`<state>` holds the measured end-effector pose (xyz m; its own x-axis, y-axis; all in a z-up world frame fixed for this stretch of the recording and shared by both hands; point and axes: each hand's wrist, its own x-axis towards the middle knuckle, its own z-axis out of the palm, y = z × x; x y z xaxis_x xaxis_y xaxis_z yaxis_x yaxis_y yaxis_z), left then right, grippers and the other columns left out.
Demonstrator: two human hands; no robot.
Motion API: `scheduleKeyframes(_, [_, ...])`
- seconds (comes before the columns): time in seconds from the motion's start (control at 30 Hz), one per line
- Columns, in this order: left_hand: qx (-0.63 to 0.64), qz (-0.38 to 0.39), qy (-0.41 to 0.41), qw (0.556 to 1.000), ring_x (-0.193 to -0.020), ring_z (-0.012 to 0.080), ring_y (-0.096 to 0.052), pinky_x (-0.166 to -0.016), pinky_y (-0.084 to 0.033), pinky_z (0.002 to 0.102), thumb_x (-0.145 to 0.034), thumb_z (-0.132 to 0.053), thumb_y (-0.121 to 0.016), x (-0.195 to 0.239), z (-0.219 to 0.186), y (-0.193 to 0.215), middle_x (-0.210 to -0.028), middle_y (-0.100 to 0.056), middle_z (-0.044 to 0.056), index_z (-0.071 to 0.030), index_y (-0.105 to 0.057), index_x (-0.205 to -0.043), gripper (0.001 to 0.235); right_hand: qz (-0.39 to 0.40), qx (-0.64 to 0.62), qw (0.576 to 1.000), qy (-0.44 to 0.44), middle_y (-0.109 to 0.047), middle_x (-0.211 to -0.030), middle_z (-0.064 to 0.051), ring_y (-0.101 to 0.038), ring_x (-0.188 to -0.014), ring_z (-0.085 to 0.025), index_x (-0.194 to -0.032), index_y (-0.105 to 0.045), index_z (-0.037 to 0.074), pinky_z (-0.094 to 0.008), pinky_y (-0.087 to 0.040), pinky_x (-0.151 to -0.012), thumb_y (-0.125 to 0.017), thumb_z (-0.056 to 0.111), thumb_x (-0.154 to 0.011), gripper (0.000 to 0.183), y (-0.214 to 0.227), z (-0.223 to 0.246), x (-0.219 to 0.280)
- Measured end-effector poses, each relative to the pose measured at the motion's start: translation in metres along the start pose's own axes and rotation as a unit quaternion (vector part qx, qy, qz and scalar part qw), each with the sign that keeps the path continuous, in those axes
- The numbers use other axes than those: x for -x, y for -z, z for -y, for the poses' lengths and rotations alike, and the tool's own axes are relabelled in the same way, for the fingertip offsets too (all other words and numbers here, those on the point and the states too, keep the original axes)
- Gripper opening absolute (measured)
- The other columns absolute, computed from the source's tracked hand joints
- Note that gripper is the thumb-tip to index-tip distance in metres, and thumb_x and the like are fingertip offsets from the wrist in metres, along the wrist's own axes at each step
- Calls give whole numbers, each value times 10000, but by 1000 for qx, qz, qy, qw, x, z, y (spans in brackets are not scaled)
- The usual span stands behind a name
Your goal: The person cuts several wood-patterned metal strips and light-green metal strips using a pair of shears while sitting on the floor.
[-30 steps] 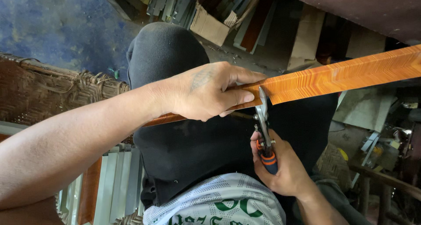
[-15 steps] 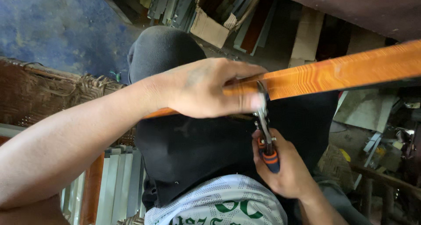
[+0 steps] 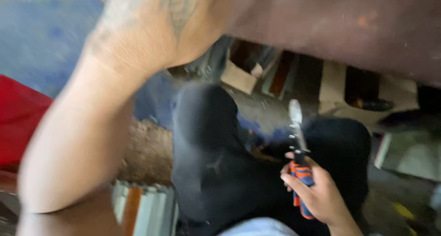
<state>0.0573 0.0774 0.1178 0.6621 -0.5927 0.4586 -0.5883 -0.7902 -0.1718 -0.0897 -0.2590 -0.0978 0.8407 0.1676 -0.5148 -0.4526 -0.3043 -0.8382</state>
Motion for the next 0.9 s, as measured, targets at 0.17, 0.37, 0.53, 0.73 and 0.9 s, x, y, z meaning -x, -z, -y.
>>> scheduleKeyframes(0.17, [329, -179, 82, 924, -1041, 235, -709, -803, -566, 360, -1049, -52, -626, 7, -10, -7, -1149, -716, 154, 52, -537, -1189, 196, 27, -33, 999, -21, -622, -990, -125, -631, -796, -203, -1409, -543, 68, -353, -580, -716, -782, 69, -852, 606, 17, -28, -2])
scheduleKeyframes(0.37, [619, -150, 87, 766, -1228, 265, -679, -1054, -594, 425, -1062, -1, -626, 38, -58, -64, -1149, -619, 104, -46, -543, -1066, 95, 205, -141, 965, 84, -679, -929, -158, -712, -800, -260, -1337, -545, 67, -426, -599, -729, -902, 212, -717, 731, -10, -54, 2])
scheduleKeyframes(0.53, [754, -145, 44, 639, -1305, 295, -633, -1177, -528, 493, -1098, -19, -631, 44, -98, -118, -1199, -676, 145, -43, -610, -1132, 47, 454, -500, 738, 16, -647, -982, -197, -682, -925, -326, -1297, -539, 2, -450, -559, -845, -739, 344, -886, 571, -65, -34, -22])
scheduleKeyframes(0.73, [830, -167, -5, 532, -1241, 350, -649, -1169, -448, 595, -1074, -146, -659, 49, -112, -136, -1160, -676, 130, -65, -631, -1092, 87, 389, -437, 807, -78, -668, -911, -180, -680, -872, -289, -1239, -587, -9, -407, -548, -816, -633, 398, -890, 539, -87, -11, 3])
scheduleKeyframes(0.9, [852, -154, -14, 501, -1290, 395, -604, -1160, -433, 610, -1047, -186, -684, 54, -112, -140, -1083, -679, 115, -69, -658, -1034, 121, 383, -421, 817, -91, -689, -884, -190, -697, -829, -296, -1202, -605, -22, -399, -567, -777, -611, 424, -898, 540, -101, -39, -5])
